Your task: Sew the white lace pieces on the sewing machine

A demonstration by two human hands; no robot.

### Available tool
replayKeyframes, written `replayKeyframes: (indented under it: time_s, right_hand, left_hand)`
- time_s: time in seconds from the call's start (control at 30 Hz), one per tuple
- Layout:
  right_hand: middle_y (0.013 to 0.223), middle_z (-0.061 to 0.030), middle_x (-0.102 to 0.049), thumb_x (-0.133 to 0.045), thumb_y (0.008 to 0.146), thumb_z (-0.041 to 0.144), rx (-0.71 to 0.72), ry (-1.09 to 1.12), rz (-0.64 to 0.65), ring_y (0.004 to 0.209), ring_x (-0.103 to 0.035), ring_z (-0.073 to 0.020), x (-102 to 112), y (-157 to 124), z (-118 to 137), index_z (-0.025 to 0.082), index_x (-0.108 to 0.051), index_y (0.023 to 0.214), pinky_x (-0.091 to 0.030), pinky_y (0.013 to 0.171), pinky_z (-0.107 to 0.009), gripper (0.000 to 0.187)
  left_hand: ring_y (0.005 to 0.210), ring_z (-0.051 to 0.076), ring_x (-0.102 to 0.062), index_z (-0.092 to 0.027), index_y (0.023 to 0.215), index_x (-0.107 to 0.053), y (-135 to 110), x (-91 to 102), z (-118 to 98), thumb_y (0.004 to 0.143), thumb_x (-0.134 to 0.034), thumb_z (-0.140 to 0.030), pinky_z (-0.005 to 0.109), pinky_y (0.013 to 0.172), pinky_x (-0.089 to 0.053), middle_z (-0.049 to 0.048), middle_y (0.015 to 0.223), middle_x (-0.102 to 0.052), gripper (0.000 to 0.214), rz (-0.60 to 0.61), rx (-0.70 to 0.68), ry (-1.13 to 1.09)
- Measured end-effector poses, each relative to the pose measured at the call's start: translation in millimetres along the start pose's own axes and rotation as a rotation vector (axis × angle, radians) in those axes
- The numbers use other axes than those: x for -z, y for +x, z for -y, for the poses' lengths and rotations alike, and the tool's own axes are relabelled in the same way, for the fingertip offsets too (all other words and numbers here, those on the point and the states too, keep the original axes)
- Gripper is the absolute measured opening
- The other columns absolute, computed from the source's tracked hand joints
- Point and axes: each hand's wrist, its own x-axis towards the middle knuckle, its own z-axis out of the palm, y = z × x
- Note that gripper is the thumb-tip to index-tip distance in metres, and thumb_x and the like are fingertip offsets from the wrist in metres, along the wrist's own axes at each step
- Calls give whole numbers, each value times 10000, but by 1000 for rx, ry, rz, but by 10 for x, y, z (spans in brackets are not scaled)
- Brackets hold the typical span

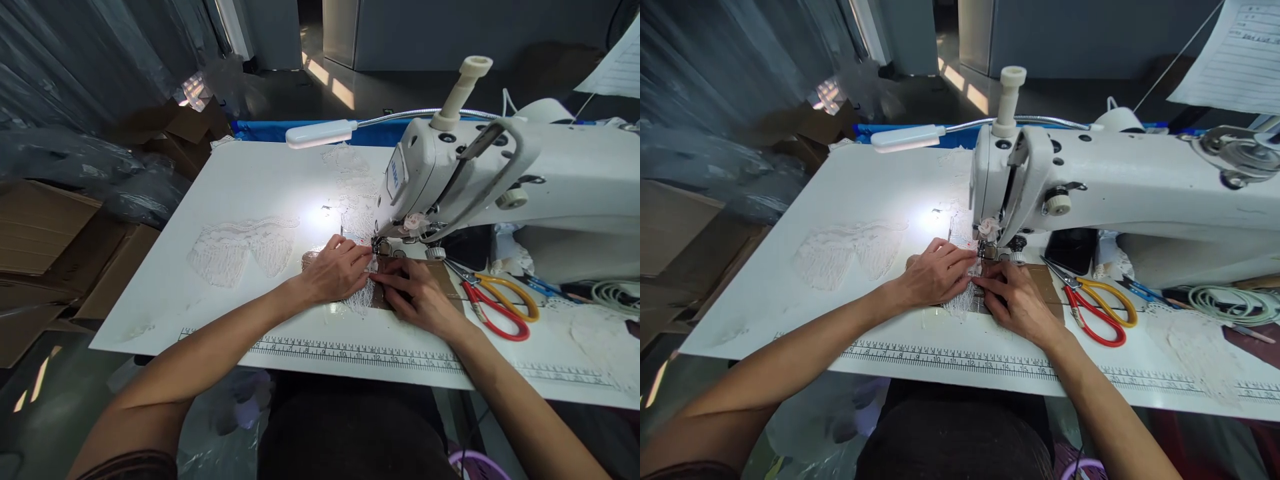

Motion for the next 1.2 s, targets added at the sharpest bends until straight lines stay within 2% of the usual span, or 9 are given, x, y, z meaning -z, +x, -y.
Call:
replayKeyframes:
  time_s: [0.07, 0.13, 0.33, 0.57, 0.73, 0.93, 1.1, 1.2]
  right_hand:
    - [1061, -109, -591, -537, 900, 184, 1, 0, -4, 1012, -583, -272, 2, -1, 9, 273, -673, 1231, -503, 871, -483, 369]
    - [1067, -119, -581, -535, 903, 186, -1, -9, -10, 1013, -579, -278, 5, -2, 24, 258, -678, 1221, -500, 871, -492, 356]
    - [1074, -145, -564, -505, 922, 195, -17, -57, -18, 998, -568, -286, -10, 9, 57, 202, -665, 1229, -509, 847, -493, 346]
    - [979, -161, -562, -450, 933, 219, -102, -186, -60, 886, -551, -288, -36, 130, 93, 164, -658, 1217, -539, 759, -458, 356]
    - [988, -179, -569, -423, 943, 210, -91, -219, -72, 894, -549, -300, -50, 172, 103, 130, -635, 1235, -541, 791, -475, 369]
    - [1158, -176, -513, -434, 962, 257, -187, -74, -99, 1020, -581, -301, -31, 38, 45, 183, -556, 1351, -541, 885, -476, 415]
    - [1167, -162, -530, -471, 948, 258, -201, -74, -81, 973, -605, -291, 62, -19, -23, 207, -491, 1418, -535, 871, -478, 472]
    - [1174, -166, -520, -483, 941, 267, -185, -100, -93, 951, -609, -290, 109, -20, -31, 212, -514, 1396, -543, 826, -464, 460]
  left_hand:
    - [915, 198, -591, -161, 1061, -669, 5, 6, 4, 984, -422, -222, 396, 853, -419, 81, 1126, -689, 266, -7, -48, -11]
    - [877, 195, -591, -181, 1026, -687, 12, 33, 10, 988, -417, -237, 393, 831, -414, 63, 1103, -703, 279, 3, -59, -17]
    - [898, 219, -587, -166, 1125, -667, 31, 106, 44, 990, -394, -311, 418, 843, -405, 79, 1217, -658, 337, 66, -53, 5]
    - [1004, 254, -570, -135, 1207, -619, 86, 57, 84, 995, -383, -339, 440, 862, -410, 121, 1319, -585, 377, 100, 27, 20]
    - [1059, 268, -549, -125, 1244, -601, 112, 25, 65, 1008, -362, -339, 435, 851, -405, 140, 1345, -570, 398, 86, 95, 26]
    - [1035, 253, -541, -141, 1256, -581, 82, 14, 56, 1001, -389, -353, 427, 871, -398, 135, 1287, -598, 384, 63, 128, -13]
    - [982, 235, -540, -136, 1189, -577, 212, 29, 275, 999, -371, -319, 401, 838, -418, 133, 1129, -625, 335, -29, 175, -26]
    - [926, 243, -549, -121, 1172, -573, 395, 33, 508, 994, -351, -285, 403, 786, -428, 141, 1041, -626, 328, 49, 194, -2]
